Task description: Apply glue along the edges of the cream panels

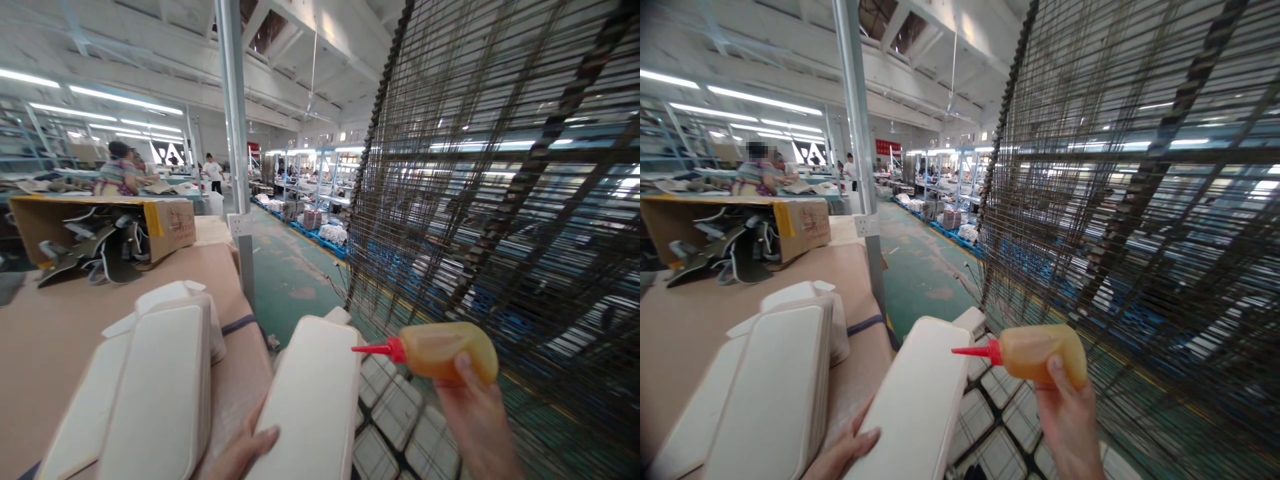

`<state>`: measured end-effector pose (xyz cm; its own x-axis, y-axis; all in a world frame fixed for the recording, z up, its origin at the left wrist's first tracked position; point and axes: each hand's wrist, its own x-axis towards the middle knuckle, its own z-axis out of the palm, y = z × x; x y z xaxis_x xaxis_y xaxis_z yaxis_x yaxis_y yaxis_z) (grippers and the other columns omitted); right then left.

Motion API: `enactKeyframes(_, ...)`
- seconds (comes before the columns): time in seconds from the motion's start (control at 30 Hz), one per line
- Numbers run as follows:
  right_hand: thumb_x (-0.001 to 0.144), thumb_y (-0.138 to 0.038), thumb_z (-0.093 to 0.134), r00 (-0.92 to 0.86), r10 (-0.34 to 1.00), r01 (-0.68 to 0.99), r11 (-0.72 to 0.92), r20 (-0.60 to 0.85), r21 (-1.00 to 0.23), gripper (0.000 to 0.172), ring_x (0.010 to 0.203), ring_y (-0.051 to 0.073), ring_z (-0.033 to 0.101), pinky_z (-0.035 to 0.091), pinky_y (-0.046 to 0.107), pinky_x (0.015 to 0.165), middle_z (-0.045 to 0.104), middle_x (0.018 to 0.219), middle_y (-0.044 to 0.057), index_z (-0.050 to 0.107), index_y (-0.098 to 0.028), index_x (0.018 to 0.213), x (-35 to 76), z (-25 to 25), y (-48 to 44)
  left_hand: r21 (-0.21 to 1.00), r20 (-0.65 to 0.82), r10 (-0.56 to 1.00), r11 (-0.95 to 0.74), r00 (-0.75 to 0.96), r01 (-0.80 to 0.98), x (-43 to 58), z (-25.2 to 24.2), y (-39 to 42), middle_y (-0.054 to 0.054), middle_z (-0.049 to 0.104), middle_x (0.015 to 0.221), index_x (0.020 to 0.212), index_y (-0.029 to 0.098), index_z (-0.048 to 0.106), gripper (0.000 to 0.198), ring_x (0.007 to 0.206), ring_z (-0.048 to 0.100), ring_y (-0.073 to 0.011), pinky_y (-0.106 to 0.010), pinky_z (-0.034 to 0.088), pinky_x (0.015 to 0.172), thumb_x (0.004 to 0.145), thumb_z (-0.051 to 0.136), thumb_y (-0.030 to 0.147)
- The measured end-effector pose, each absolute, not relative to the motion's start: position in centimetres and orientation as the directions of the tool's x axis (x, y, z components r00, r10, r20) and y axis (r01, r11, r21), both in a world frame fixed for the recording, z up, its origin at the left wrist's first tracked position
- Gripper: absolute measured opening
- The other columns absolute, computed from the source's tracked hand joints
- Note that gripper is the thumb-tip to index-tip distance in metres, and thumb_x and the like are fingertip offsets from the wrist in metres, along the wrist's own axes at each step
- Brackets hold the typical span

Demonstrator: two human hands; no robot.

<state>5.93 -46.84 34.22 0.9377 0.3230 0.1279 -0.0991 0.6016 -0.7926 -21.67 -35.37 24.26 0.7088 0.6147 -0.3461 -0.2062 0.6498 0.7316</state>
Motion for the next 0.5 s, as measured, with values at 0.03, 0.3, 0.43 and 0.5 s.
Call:
enactKeyframes(0.03, 0.057, -0.036, 0.082, 0.936, 0.318, -0.073, 0.599, 0.153, -0.797, 0.041, 0.087, 0.016, 0.059, 0.049, 0.026, 0.077, 0.066, 0.087, 0.000, 0.067, -0.022, 0.092, 6.1, 34.4, -46.9, 0.728, -0.345, 0.626, 0.649, 0.700, -0.222, -21.8, 24.7, -34.9, -0.009, 0.067, 0.114, 0.146, 0.025, 0.026, 0.112, 0.104, 0.062, -0.0347, -0.041, 0.050, 0.085, 0.050, 0.082, 0.041)
enactKeyframes(0.3, 0.060, -0.033, 0.081, 0.929, 0.270, 0.038, 0.610, 0.253, -0.791, 0.043, 0.085, 0.015, 0.058, 0.045, 0.030, 0.085, 0.066, 0.089, -0.001, 0.066, -0.021, 0.098, 7.4, 35.0, -46.4, 0.717, -0.313, 0.593, 0.660, 0.742, -0.225, -22.8, 25.3, -33.5, -0.009, 0.065, 0.118, 0.148, 0.028, 0.018, 0.112, 0.099, 0.064, -0.0373, -0.043, 0.052, 0.078, 0.055, 0.080, 0.036)
enactKeyframes(0.43, 0.060, -0.032, 0.082, 0.929, 0.248, 0.071, 0.607, 0.273, -0.792, 0.045, 0.088, 0.014, 0.058, 0.044, 0.027, 0.085, 0.065, 0.086, -0.001, 0.065, -0.020, 0.099, 7.8, 35.1, -46.3, 0.705, -0.352, 0.576, 0.681, 0.738, -0.196, -23.3, 25.1, -33.3, -0.008, 0.064, 0.121, 0.149, 0.027, 0.013, 0.118, 0.106, 0.060, -0.0373, -0.042, 0.051, 0.083, 0.052, 0.081, 0.037)
enactKeyframes(0.5, 0.059, -0.031, 0.083, 0.930, 0.239, 0.084, 0.604, 0.281, -0.793, 0.042, 0.084, 0.013, 0.058, 0.045, 0.025, 0.082, 0.065, 0.083, -0.002, 0.065, -0.020, 0.095, 8.0, 35.2, -46.2, 0.707, -0.360, 0.582, 0.680, 0.729, -0.194, -23.4, 25.1, -33.3, -0.008, 0.064, 0.120, 0.149, 0.025, 0.012, 0.121, 0.107, 0.059, -0.0371, -0.041, 0.051, 0.083, 0.051, 0.082, 0.037)
